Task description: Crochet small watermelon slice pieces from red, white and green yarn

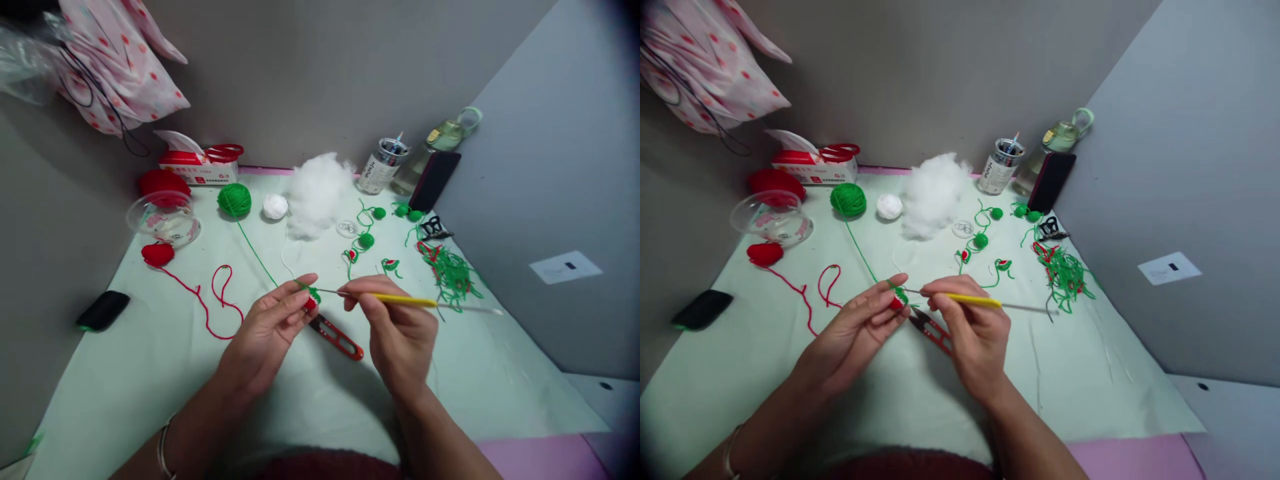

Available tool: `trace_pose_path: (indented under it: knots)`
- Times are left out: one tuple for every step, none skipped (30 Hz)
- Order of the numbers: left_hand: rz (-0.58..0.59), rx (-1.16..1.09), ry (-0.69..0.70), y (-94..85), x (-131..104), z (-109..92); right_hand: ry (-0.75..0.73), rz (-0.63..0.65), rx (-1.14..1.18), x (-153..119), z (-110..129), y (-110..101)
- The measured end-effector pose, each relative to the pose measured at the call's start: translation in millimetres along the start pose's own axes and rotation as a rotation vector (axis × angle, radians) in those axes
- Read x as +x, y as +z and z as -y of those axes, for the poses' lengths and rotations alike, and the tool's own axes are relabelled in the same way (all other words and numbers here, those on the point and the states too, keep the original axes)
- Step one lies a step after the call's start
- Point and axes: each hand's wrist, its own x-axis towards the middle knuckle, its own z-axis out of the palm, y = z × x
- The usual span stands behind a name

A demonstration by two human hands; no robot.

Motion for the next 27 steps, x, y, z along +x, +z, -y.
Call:
trace_pose_path:
  knots:
    - [-0.012,0.011,0.025,-0.5,0,0,0.076,-0.005,0.092,1,-1,0]
    - [-0.005,0.043,0.045,-0.9,0,1,0.131,0.009,0.162,2,-2,1]
    - [0.013,0.09,0.064,-1.2,0,2,0.166,0.032,0.2,3,-2,2]
    - [0.034,0.144,0.084,-1.4,-1,3,0.182,0.051,0.199,3,-3,4]
    - [0.051,0.2,0.107,-1.2,-2,4,0.187,0.065,0.172,3,-3,5]
    - [0.057,0.249,0.13,-0.8,-3,5,0.186,0.072,0.138,2,-3,6]
    - [0.052,0.282,0.15,0.2,-5,5,0.188,0.073,0.119,2,-2,6]
    - [0.041,0.293,0.161,1.8,-6,5,0.199,0.071,0.129,2,-2,6]
    - [0.043,0.281,0.154,4.0,-9,5,0.218,0.072,0.172,2,-1,4]
    - [0.066,0.25,0.129,6.6,-11,4,0.241,0.079,0.241,3,0,3]
    - [0.109,0.205,0.085,9.5,-14,3,0.269,0.095,0.325,4,1,1]
    - [0.17,0.156,0.032,12.4,-16,3,0.298,0.115,0.409,5,2,-1]
    - [0.23,0.115,-0.017,14.7,-18,3,0.326,0.134,0.477,6,4,-2]
    - [0.274,0.09,-0.053,16.3,-19,3,0.35,0.143,0.52,8,5,-3]
    - [0.294,0.081,-0.068,16.8,-20,3,0.37,0.142,0.534,9,5,-4]
    - [0.287,0.09,-0.065,16.2,-19,3,0.384,0.129,0.527,10,5,-4]
    - [0.259,0.112,-0.045,14.7,-17,4,0.392,0.111,0.51,11,5,-3]
    - [0.22,0.143,-0.015,12.5,-15,5,0.394,0.09,0.49,12,4,-3]
    - [0.179,0.177,0.013,9.9,-13,6,0.391,0.072,0.472,12,3,-2]
    - [0.145,0.206,0.039,7.3,-11,7,0.383,0.06,0.461,11,1,-2]
    - [0.122,0.227,0.061,5.0,-9,7,0.374,0.055,0.454,11,0,-2]
    - [0.109,0.244,0.079,3.2,-7,8,0.364,0.053,0.451,10,-1,-2]
    - [0.101,0.259,0.094,2.1,-7,8,0.355,0.058,0.447,9,-3,-2]
    - [0.09,0.274,0.11,1.5,-7,8,0.347,0.065,0.441,8,-4,-3]
    - [0.076,0.29,0.131,1.5,-7,8,0.339,0.074,0.429,7,-5,-3]
    - [0.058,0.309,0.154,1.9,-8,8,0.333,0.081,0.414,6,-5,-3]
    - [0.04,0.327,0.178,2.4,-8,8,0.328,0.086,0.397,5,-5,-4]
